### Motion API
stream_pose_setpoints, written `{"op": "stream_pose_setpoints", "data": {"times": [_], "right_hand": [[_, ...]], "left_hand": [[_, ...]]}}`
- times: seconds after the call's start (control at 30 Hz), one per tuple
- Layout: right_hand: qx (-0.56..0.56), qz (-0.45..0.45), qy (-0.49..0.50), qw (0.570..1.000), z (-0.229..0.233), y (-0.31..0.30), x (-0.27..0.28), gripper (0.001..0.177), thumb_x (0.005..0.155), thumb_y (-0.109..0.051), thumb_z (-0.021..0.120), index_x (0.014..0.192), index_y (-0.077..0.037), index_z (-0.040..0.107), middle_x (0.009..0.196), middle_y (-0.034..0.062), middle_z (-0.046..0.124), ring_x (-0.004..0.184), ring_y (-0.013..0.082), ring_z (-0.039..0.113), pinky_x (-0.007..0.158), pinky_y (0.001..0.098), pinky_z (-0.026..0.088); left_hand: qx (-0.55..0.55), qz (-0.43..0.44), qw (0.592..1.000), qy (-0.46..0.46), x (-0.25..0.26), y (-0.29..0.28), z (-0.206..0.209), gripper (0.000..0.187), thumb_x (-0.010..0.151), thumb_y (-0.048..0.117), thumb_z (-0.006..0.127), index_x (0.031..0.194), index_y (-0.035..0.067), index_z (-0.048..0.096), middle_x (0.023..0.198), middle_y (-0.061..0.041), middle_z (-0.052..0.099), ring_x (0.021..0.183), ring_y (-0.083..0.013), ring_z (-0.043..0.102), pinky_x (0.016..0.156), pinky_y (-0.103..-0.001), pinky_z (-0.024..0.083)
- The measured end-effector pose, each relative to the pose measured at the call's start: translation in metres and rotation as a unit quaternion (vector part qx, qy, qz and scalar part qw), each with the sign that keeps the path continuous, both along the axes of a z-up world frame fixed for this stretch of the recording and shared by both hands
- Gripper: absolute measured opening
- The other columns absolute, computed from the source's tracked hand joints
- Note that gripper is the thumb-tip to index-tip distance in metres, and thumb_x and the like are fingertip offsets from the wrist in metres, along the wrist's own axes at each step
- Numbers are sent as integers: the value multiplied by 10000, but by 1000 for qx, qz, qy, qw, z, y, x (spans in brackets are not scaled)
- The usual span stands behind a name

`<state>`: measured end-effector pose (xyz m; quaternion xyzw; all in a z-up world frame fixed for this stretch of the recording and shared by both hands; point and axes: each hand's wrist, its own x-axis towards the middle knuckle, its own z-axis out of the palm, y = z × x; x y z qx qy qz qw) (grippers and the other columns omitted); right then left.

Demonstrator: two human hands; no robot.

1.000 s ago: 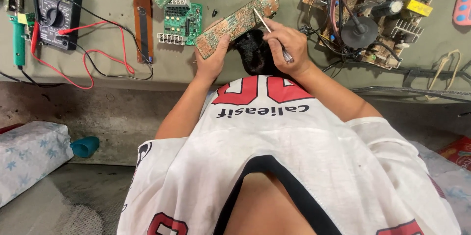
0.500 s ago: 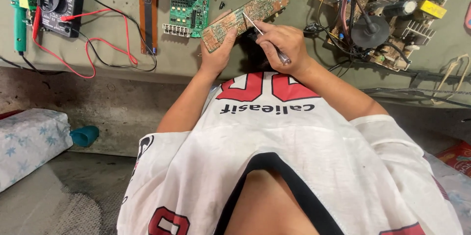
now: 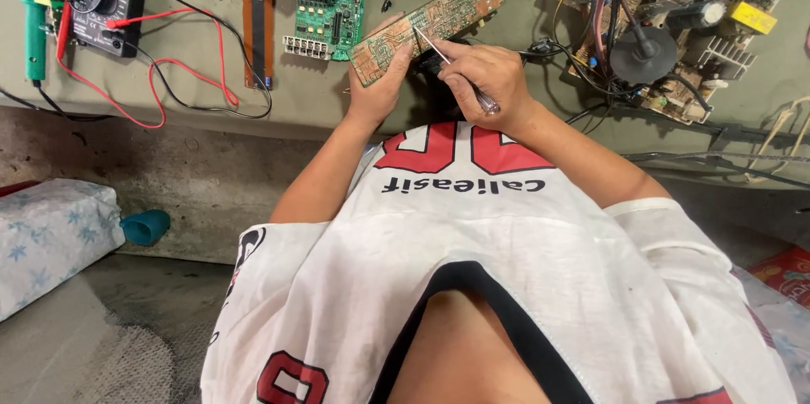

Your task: Cleaning the internal circuit boards and the exterior of a CRT television tube using a cloth and a small cleaning tool.

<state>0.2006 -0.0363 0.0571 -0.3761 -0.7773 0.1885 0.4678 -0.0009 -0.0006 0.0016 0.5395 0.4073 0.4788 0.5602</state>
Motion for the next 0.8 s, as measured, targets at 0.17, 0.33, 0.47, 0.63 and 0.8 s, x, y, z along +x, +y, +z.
{"op": "stream_pose_setpoints", "data": {"times": [0.17,0.33,0.47,0.63,0.8], "right_hand": [[-20,-15,15,1000,-9,0,-1,240,1061,-206,573,881,-93,683,1020,167,779,752,409,710,637,438,550],[-26,-21,11,999,-2,0,-2,232,1055,-185,572,873,-99,686,955,150,770,744,394,713,637,424,555],[-26,-42,29,998,2,0,-3,226,1038,-170,580,856,-106,697,941,125,777,744,382,718,646,404,567],[-29,-45,52,997,11,-1,-6,232,1039,-161,576,850,-94,692,903,142,764,761,403,716,655,426,568],[-24,-64,51,996,13,-1,-5,242,1039,-169,580,830,-101,682,877,137,753,750,402,710,646,434,569]], "left_hand": [[87,47,994,-40,5,10,-25,333,925,27,803,1235,-14,687,1142,-150,750,1074,-160,678,1020,-426,536],[104,24,994,-37,3,7,-20,330,994,83,740,1301,-10,665,1225,-216,723,1195,-261,638,1053,-463,505],[69,16,997,-29,1,6,-20,314,997,127,748,1265,-21,677,1200,-212,721,1162,-283,659,1049,-509,510],[69,18,997,1,0,4,-17,334,1004,131,745,1270,-49,655,1229,-242,703,1199,-302,631,1085,-508,490],[82,16,996,19,-4,4,-34,298,990,111,750,1224,-58,676,1181,-243,722,1175,-277,621,1044,-507,502]]}}
